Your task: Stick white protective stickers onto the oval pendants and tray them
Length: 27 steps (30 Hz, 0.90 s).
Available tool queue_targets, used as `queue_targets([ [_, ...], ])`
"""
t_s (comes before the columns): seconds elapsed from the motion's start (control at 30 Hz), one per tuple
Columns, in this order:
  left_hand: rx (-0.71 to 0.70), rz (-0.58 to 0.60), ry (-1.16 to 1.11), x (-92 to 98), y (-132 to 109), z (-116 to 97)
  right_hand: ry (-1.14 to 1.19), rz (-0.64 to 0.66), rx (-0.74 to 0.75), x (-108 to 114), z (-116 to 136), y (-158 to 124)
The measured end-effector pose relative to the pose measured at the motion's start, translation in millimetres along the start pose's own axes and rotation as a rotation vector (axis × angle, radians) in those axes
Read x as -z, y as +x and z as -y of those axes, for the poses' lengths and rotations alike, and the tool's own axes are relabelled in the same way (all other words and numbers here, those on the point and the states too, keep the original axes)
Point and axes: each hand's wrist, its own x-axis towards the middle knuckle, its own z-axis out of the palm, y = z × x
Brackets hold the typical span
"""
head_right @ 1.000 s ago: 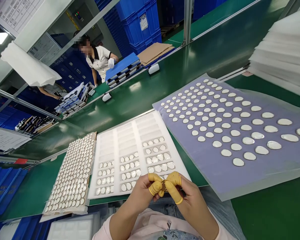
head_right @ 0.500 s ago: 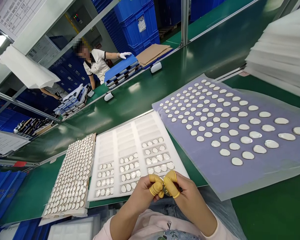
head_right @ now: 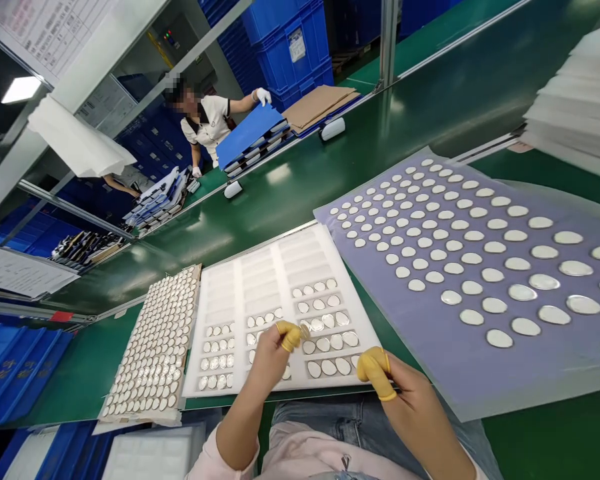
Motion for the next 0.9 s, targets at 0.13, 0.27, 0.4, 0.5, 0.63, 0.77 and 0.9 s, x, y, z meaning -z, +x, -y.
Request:
queue_targets([
  [0.13, 0.029, -0.234, 0.544, 27.9, 34, 10, -0.004, -0.049, -0.015, 2, -5, 0],
  [0.27, 0.089, -0.226, 0.681, 36.2, 63, 21, -0.049, 0.060, 0.031, 6, -12, 2],
  [0.4, 0.101, -0.152, 0.770, 35.4, 80, 28, -0.055, 0.045, 0.022, 9, -17, 2],
  [0.5, 0.076, -0.105, 0.797, 37.2, 84, 30, -0.050, 0.024, 0.022, 8, -19, 2],
  [0.63, 0.044, -0.075, 0.796, 42.9, 78, 29, -0.079, 0.053, 0.042, 12, -19, 3],
  [0.77, -0.012, -0.098, 0.768, 44.8, 68, 16, -0.241, -0.068, 0.061, 34, -27, 2],
  [0.9, -0.183, -0.110, 0.683, 22.6, 62, -15, -0.720, -0.278, -0.045, 76, -43, 6],
])
